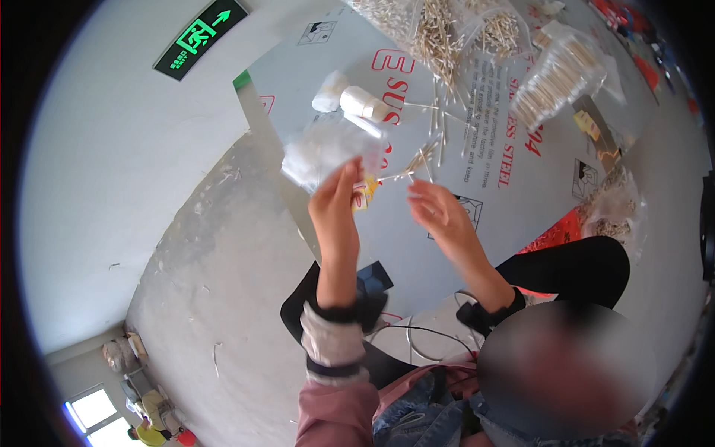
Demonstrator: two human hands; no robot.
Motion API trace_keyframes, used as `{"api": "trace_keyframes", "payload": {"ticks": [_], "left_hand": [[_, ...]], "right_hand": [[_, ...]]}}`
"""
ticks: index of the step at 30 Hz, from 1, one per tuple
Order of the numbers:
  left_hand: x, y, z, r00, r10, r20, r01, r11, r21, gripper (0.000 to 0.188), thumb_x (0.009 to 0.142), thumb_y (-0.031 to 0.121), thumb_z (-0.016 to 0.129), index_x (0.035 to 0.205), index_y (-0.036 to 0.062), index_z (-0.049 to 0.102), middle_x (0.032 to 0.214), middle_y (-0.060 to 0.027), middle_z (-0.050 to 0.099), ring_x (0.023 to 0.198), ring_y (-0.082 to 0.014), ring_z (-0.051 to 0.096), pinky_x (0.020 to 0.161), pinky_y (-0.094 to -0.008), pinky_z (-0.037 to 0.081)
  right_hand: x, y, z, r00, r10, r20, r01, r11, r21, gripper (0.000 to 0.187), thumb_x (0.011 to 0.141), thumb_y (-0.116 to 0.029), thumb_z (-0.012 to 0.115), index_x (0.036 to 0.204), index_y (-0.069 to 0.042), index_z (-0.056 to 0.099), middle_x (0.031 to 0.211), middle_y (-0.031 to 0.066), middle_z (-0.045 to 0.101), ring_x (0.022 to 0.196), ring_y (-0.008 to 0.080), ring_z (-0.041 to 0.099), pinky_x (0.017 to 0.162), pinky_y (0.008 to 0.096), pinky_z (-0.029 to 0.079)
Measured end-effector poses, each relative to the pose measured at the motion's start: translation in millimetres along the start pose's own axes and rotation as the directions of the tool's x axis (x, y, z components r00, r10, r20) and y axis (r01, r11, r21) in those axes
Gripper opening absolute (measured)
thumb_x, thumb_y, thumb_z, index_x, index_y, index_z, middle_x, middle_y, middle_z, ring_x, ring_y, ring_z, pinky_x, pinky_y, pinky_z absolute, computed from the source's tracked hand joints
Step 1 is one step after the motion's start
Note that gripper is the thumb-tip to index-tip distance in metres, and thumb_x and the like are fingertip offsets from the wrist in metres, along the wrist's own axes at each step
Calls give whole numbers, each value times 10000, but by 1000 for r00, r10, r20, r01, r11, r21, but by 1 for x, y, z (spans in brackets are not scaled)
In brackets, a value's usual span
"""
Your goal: The person packs cotton swabs into a plastic bag and then arranges loose cotton swabs into a row on the table before sliding them into a small cardboard box.
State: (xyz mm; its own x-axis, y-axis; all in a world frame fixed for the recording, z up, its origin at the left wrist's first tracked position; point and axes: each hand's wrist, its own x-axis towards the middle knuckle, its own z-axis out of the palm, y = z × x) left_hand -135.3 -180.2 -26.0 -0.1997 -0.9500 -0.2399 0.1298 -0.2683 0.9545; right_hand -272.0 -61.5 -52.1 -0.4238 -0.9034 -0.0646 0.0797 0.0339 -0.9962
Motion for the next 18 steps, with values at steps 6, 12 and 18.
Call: {"api": "trace_keyframes", "payload": {"ticks": [6,12,18], "left_hand": [[-164,1,-42,990,-116,-82,67,889,-453,238,979,123,656,1149,-38,698,931,-44,687,792,-122,610,774,-274,511],[-258,-25,-81,816,123,-564,-177,983,-42,182,929,6,686,1087,-19,599,992,-59,663,832,-97,623,759,-192,491],[-307,-20,-83,948,-27,-316,-18,990,-139,204,924,-21,690,1116,-57,630,1012,-67,684,876,-100,652,779,-217,531]], "right_hand": [[-83,-58,32,903,305,301,-401,849,344,179,970,-142,667,1042,17,708,925,30,686,869,97,609,784,244,466],[-152,-62,54,963,-10,268,71,973,-218,99,878,-52,746,862,11,672,803,25,654,709,82,562,646,248,440],[-200,-51,78,835,-350,424,528,728,-439,215,710,-17,778,837,-49,608,766,65,587,716,291,603,608,377,482]]}}
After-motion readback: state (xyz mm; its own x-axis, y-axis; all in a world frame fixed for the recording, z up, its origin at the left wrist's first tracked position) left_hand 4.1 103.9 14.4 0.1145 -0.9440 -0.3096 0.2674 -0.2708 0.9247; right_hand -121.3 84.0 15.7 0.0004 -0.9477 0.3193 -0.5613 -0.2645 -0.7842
